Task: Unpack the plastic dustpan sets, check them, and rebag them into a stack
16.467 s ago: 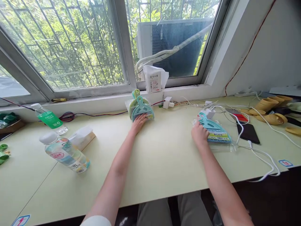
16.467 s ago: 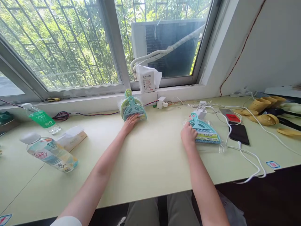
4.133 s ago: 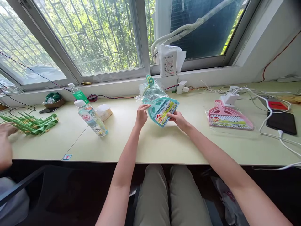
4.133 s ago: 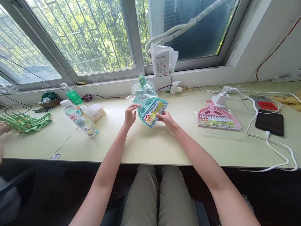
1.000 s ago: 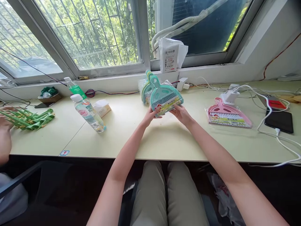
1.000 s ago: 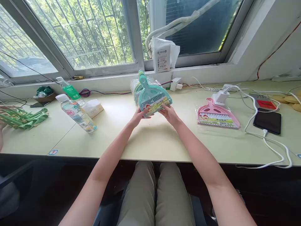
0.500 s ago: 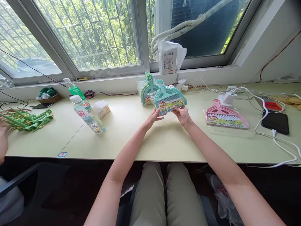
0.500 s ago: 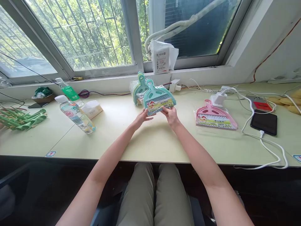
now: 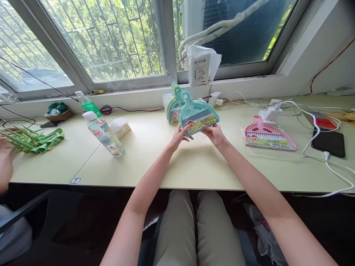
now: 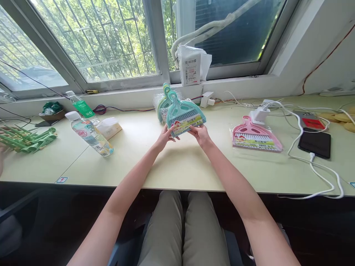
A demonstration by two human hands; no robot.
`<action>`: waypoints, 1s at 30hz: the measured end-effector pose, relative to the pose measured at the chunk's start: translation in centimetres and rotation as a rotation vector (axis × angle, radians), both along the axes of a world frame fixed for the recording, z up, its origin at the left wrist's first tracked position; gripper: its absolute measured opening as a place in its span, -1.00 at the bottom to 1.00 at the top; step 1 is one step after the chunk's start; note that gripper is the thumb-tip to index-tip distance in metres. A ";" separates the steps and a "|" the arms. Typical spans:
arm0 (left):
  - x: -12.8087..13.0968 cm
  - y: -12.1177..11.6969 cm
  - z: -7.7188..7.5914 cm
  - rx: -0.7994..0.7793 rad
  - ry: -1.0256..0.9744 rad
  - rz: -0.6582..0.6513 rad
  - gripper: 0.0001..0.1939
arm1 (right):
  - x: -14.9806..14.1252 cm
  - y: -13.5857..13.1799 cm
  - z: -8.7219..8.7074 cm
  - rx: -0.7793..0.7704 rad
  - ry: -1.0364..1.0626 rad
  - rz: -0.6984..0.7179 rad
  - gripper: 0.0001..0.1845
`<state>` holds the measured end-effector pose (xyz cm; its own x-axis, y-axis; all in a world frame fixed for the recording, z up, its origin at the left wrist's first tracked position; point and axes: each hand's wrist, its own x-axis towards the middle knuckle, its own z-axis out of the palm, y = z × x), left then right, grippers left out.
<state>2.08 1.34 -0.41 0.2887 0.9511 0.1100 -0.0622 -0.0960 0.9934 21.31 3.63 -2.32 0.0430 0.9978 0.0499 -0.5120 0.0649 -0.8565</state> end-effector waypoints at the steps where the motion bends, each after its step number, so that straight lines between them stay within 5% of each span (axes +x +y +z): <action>1: 0.0 0.0 0.1 -0.004 0.019 0.005 -0.44 | 0.0 0.0 0.0 -0.005 0.002 -0.004 -0.64; 5: 0.2 0.1 0.0 -0.039 0.044 0.076 -0.47 | -0.1 -0.1 0.0 -0.001 0.004 -0.018 -0.64; 11: 0.8 0.5 -0.8 -0.024 -0.241 0.016 -0.44 | -0.5 -0.3 -0.3 0.030 -0.004 -0.024 -0.65; 23: 0.2 0.2 -0.3 -0.071 -0.008 -0.013 -0.37 | -0.2 0.1 -0.6 -0.019 -0.019 0.033 -0.79; 27: -0.9 1.1 0.0 -0.090 -0.097 0.081 -0.41 | 0.4 -0.4 0.8 0.048 -0.238 0.232 -0.76; 30: -1.8 1.7 0.1 -0.108 -0.177 0.121 -0.46 | 0.6 -1.3 1.5 0.238 -0.583 0.071 -0.76</action>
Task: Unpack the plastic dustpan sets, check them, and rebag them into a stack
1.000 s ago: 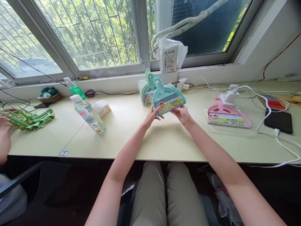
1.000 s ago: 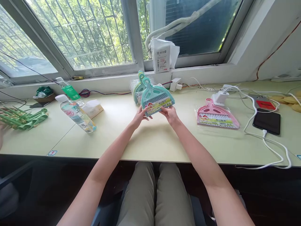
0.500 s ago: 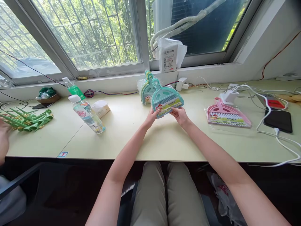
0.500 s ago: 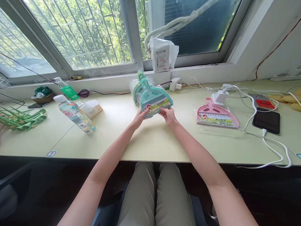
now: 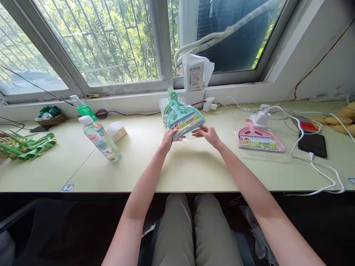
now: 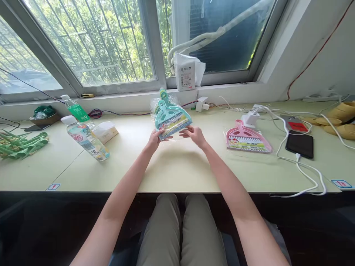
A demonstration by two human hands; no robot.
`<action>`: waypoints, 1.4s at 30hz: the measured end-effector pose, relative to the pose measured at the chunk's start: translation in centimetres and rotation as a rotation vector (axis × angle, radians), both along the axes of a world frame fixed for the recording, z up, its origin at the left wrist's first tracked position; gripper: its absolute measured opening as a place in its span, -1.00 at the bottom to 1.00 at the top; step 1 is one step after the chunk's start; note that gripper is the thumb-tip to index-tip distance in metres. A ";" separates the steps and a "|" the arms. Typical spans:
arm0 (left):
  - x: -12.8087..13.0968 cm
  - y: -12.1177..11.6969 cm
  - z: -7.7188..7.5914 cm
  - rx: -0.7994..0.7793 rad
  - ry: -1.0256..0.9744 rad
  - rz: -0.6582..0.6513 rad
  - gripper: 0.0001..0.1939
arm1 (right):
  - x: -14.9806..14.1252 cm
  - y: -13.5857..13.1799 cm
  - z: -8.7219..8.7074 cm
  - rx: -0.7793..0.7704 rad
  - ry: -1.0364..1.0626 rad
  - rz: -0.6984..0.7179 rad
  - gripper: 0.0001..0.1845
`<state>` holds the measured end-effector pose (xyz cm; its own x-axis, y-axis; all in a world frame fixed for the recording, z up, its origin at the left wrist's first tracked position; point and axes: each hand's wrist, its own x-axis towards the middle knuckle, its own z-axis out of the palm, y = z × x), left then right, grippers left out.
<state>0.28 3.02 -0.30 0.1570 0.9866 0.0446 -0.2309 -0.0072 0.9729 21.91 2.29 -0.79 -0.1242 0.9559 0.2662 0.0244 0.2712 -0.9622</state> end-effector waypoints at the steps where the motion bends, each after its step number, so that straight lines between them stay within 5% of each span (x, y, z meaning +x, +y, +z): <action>1: -0.2 0.1 0.0 -0.004 -0.023 0.022 -0.47 | 0.1 -0.4 0.2 0.139 -0.121 -0.097 -0.76; 5: -0.8 0.6 -0.3 -0.037 -0.080 0.127 -0.47 | 0.9 -1.2 0.4 0.593 -0.674 -0.281 -0.51; 9: -1.6 1.1 -0.8 -0.112 -0.090 0.064 -0.51 | 1.9 -0.3 0.1 0.678 -0.815 -0.277 -0.43; 13: -2.4 1.1 -1.2 -0.187 -0.022 -0.069 -0.63 | 1.9 0.8 -0.5 0.559 -0.460 -0.319 -0.90; 17: -2.7 0.6 -1.5 -0.210 0.097 -0.297 -0.74 | 1.5 1.1 -1.1 0.407 -0.145 -0.240 -0.80; 20: -2.4 0.3 -1.5 -0.191 0.164 -0.386 -0.69 | 1.3 1.5 -2.0 0.342 -0.134 -0.300 -0.78; 23: -2.2 0.0 -1.4 -0.125 0.236 -0.399 -0.59 | 1.4 2.2 -3.0 0.290 -0.153 -0.366 -0.80; 27: -2.2 -0.2 -1.4 -0.074 0.307 -0.398 -0.45 | 1.9 3.1 -4.2 0.032 0.032 -0.227 -0.23; 29: -2.0 -0.2 -1.6 -0.087 0.321 -0.401 -0.43 | 2.3 3.5 -4.6 -0.159 0.130 -0.202 -0.11; 36: -1.2 -0.8 -1.3 -0.063 0.345 -0.372 -0.37 | 3.9 4.1 -4.5 -0.308 0.168 -0.031 -0.64; 42: 0.3 -1.4 -1.4 0.047 0.296 -0.295 0.01 | 3.9 4.5 -4.9 -0.232 0.320 -0.172 -0.61</action>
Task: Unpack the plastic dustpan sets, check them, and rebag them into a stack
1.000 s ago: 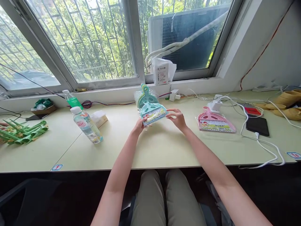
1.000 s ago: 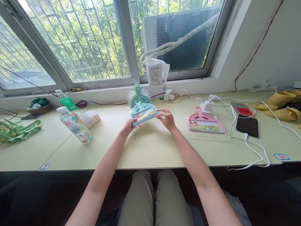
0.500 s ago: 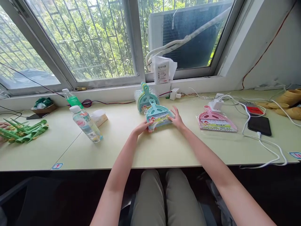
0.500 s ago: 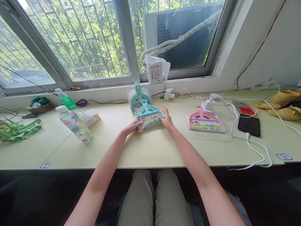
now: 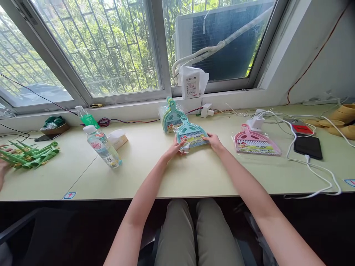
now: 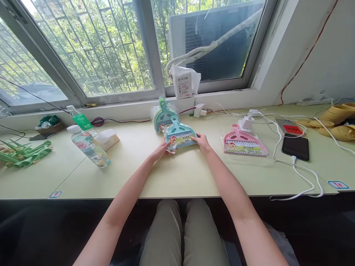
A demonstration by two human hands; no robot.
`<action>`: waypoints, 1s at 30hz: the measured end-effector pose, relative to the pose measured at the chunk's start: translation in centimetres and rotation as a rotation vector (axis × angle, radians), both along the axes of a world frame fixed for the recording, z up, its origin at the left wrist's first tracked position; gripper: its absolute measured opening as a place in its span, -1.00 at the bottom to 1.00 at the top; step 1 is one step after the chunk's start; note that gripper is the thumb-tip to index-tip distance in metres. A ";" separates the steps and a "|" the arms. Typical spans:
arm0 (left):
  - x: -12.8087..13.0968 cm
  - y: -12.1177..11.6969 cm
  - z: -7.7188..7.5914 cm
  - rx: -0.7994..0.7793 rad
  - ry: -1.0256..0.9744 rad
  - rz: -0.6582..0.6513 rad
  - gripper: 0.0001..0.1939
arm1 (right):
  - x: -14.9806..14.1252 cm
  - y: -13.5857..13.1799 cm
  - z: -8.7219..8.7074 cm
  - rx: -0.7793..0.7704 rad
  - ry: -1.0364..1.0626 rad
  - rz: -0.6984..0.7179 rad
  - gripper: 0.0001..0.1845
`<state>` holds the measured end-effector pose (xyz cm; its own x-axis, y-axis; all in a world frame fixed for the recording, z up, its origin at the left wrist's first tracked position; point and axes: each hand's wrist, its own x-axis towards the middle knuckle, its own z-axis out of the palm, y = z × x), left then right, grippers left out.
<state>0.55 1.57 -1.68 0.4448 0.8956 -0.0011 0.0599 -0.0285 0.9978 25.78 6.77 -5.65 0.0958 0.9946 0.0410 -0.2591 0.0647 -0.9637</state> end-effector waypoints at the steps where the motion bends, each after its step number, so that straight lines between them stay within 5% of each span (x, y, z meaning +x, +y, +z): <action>1: 0.3 0.0 -0.3 0.030 -0.019 0.002 0.14 | 0.0 0.1 -0.1 0.022 0.026 -0.047 -0.60; 5: 1.4 0.5 -1.6 0.194 0.097 0.074 0.43 | 0.1 0.1 0.0 0.089 0.097 -0.163 -0.55; 10: 1.7 1.0 -2.1 0.300 0.215 0.443 -0.11 | -0.1 0.0 0.1 0.168 0.069 -0.118 -0.49; 15: 0.8 1.8 -1.5 0.418 0.442 0.618 -0.49 | -1.6 0.9 -0.3 0.237 -0.137 -0.155 -0.48; 20: -1.5 5.2 -1.0 0.644 0.543 0.736 -0.55 | -4.7 3.7 0.8 0.407 -0.441 -0.344 -0.59; 25: -4.4 9.6 -1.1 0.662 0.500 0.814 -0.59 | -8.9 8.1 1.4 0.563 -0.643 -0.403 -0.73; 30: -5.2 11.3 -1.6 0.784 0.753 1.111 -0.50 | -11.1 11.2 0.8 0.354 -1.028 -0.375 -0.73</action>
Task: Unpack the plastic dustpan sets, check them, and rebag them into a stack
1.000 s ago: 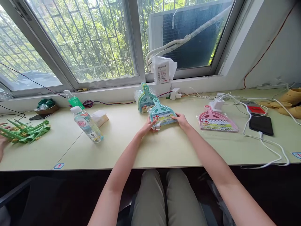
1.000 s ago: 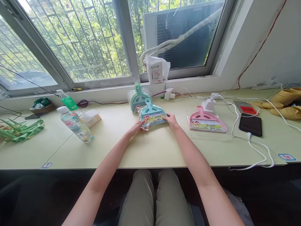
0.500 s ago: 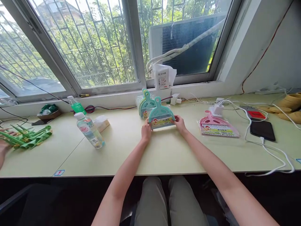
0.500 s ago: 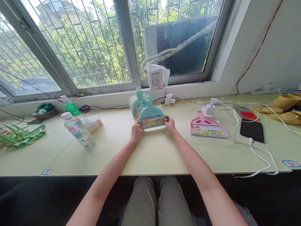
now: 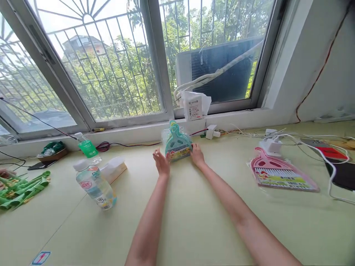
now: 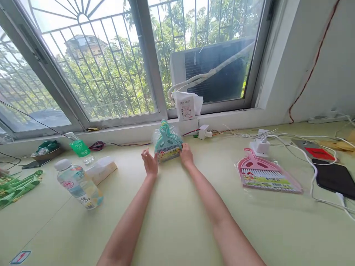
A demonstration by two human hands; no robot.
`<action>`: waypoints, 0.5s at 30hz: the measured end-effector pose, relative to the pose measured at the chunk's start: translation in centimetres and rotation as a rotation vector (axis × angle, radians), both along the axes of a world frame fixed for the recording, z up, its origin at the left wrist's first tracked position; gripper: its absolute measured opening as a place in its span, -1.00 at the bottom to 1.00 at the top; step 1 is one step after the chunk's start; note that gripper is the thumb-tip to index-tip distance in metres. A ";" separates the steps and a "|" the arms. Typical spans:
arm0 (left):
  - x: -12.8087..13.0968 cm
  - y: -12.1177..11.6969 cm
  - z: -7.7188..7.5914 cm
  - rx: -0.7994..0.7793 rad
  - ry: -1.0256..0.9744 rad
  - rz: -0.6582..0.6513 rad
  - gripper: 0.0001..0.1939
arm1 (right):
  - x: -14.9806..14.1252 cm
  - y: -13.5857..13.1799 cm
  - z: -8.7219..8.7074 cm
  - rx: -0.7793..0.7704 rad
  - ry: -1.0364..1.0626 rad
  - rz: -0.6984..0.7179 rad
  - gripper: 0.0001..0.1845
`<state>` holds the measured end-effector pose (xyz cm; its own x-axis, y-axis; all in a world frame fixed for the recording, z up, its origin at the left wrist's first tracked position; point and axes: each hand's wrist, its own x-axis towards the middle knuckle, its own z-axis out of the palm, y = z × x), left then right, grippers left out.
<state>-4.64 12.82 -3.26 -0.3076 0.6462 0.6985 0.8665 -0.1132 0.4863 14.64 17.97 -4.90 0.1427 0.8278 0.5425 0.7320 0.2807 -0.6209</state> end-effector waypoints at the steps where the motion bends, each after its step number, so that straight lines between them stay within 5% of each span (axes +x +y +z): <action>1: 0.1 -0.2 0.0 0.040 0.042 0.018 -0.48 | 0.0 0.2 0.0 -0.048 -0.031 -0.026 -0.70; 4: 1.2 -1.1 0.3 0.044 0.222 -0.061 -0.57 | 0.6 -0.1 0.3 -0.156 -0.059 -0.042 -0.73; 9: 4.1 -2.5 0.5 -0.189 0.715 -0.580 -0.77 | 2.2 -1.1 1.1 -0.277 -0.016 -0.124 -0.83; 15: 4.1 -2.0 -0.5 -0.339 0.499 -0.523 -0.68 | 2.7 -1.7 1.4 -0.322 0.155 -0.179 -0.83</action>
